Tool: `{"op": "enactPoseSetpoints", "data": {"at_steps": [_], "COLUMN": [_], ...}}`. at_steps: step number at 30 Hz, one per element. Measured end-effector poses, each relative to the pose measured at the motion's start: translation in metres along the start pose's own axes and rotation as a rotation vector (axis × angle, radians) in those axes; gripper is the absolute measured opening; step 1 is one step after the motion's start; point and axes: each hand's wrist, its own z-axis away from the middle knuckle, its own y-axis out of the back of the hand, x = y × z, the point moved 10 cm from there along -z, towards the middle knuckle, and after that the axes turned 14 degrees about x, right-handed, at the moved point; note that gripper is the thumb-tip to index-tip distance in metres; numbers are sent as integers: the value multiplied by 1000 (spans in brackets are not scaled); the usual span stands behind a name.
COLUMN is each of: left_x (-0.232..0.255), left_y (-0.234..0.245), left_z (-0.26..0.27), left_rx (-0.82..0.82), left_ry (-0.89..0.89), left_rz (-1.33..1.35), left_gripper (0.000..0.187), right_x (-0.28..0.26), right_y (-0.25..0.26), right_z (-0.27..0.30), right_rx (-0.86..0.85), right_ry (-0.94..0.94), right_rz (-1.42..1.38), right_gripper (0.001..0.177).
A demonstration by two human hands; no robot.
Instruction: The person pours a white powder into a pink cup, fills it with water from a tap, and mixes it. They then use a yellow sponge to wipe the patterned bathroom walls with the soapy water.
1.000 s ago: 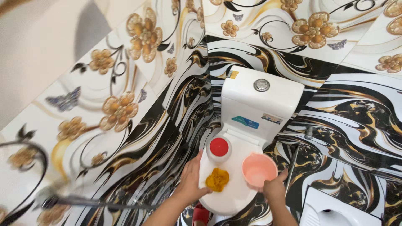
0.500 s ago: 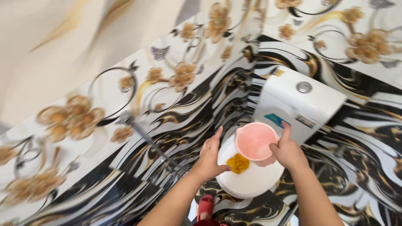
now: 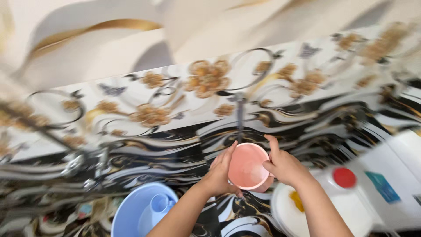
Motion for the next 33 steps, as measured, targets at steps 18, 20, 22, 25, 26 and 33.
{"op": "enactPoseSetpoints", "data": {"at_steps": [18,20,22,25,26,33], "left_x": [-152,-166,-180,-199,-203,-232], "left_y": [206,214,223,249,262,310], "left_z": [210,230,244,259,259,255], "left_rx": [273,240,225,271,313,375], "left_ry": [636,666,674,608,549,516], "left_rz": [-250,-234,-214,-222,-249,-466], "left_gripper": [162,163,163,153,146,99], "right_x": [-231,-234,-234,-233,-232,-211], "right_y": [-247,-274,-296,-327,-334,-382], "right_z": [32,41,47,51,51,55], "right_rx": [-319,-358,-377,-348,-318,-203], "right_ry": [365,263,187,138,136,-25], "right_rz": [-199,-156,-107,-79,-100,-148], "right_gripper": [80,81,81,81,80,76]}}
